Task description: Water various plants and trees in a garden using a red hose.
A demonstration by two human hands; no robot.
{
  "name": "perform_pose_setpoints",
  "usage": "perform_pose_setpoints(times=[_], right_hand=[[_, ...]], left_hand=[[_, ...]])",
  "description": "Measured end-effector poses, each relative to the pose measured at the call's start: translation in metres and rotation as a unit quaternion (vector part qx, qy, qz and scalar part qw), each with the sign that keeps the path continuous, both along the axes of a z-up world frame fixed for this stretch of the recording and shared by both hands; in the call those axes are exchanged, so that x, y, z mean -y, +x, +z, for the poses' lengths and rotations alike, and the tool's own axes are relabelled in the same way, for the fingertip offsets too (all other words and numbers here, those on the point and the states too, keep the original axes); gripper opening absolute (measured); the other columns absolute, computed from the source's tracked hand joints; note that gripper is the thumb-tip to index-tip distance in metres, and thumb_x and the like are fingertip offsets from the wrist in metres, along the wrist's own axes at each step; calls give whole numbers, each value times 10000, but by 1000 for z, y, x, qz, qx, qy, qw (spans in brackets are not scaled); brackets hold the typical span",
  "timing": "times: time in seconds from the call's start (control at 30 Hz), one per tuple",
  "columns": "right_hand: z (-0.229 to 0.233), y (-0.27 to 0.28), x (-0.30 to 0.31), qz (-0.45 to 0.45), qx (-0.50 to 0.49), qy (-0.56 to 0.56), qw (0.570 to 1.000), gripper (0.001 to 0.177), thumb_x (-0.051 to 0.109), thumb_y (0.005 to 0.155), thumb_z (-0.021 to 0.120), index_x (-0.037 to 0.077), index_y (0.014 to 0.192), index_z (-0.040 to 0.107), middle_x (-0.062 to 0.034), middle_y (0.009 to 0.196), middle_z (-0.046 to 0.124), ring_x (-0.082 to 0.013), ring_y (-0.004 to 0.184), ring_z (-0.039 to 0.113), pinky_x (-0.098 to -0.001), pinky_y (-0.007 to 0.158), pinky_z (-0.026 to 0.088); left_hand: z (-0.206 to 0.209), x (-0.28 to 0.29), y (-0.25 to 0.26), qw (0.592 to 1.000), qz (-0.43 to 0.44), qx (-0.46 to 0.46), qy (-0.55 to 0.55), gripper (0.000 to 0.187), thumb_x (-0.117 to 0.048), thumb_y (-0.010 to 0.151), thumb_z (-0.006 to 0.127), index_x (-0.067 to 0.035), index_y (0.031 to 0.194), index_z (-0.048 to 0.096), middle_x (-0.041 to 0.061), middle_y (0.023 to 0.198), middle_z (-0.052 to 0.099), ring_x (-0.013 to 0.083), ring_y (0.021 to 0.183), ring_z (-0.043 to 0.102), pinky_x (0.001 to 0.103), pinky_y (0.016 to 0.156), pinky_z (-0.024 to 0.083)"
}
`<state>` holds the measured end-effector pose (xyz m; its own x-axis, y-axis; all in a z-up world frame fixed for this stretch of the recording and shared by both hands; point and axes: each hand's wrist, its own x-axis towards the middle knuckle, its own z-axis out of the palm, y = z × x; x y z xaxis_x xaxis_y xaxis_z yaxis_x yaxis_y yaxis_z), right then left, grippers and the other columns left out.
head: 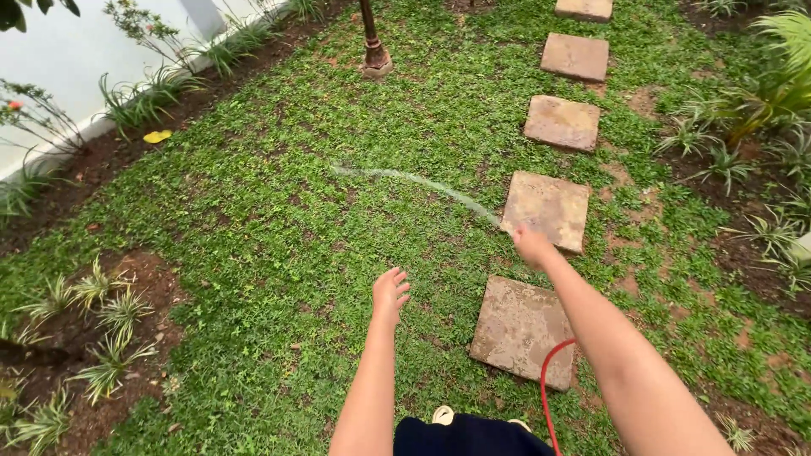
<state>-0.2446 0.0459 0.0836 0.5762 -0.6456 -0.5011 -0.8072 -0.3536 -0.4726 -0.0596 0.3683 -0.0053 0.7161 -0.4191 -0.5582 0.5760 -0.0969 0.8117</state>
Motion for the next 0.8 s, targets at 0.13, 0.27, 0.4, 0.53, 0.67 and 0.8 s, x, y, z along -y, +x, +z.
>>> perform_pose_setpoints(times=[0.13, 0.27, 0.4, 0.53, 0.67, 0.8], right_hand=[[10, -1, 77, -65, 48, -136, 987, 410, 376, 1069, 414, 166, 1417, 471, -245, 1049, 722, -395, 737, 706, -494, 660, 535], [-6, -15, 102, -101, 90, -168, 976, 352, 329, 1038, 485, 75, 1271, 558, -238, 1035, 690, -402, 816, 681, -511, 681, 535], [-94, 10, 99, 2, 97, -215, 972, 357, 356, 1011, 505, 89, 1235, 585, -277, 1105, 679, -457, 982, 683, -560, 869, 533], [-99, 28, -22, 124, 56, -116, 984, 363, 362, 1054, 413, 99, 1286, 510, -309, 1108, 695, -492, 1002, 678, -575, 917, 521], [-156, 41, -121, 331, 81, -51, 939, 302, 358, 1043, 404, 130, 1229, 476, -288, 968, 720, -502, 914, 685, -599, 853, 523], [-200, 51, -172, 494, 169, -80, 849, 325, 372, 1033, 430, 94, 1198, 466, -269, 955, 718, -513, 857, 679, -625, 769, 522]], left_hand=[[9, -22, -3, 999, 52, -2, -5, 521, -368, 1006, 463, -150, 1475, 517, 49, 1429, 633, 253, 1204, 647, 423, 961, 514], [0, -39, -13, 994, 99, -25, -48, 524, -326, 1003, 416, -119, 1467, 544, 60, 1416, 667, 279, 1150, 644, 437, 951, 523], [5, -54, -31, 988, 152, -29, -16, 524, -340, 1008, 415, -143, 1477, 538, 37, 1409, 655, 238, 1153, 663, 429, 956, 513], [6, -71, -63, 979, 200, -28, -13, 502, -364, 1004, 473, -159, 1459, 530, 36, 1366, 670, 233, 1136, 660, 427, 931, 514], [-1, -92, -91, 958, 283, -41, -22, 486, -368, 977, 558, -155, 1414, 566, 58, 1314, 702, 241, 1071, 659, 428, 890, 518], [-3, -130, -147, 933, 360, -10, -18, 477, -363, 972, 528, -150, 1395, 587, 58, 1288, 709, 230, 1028, 687, 422, 852, 524]])
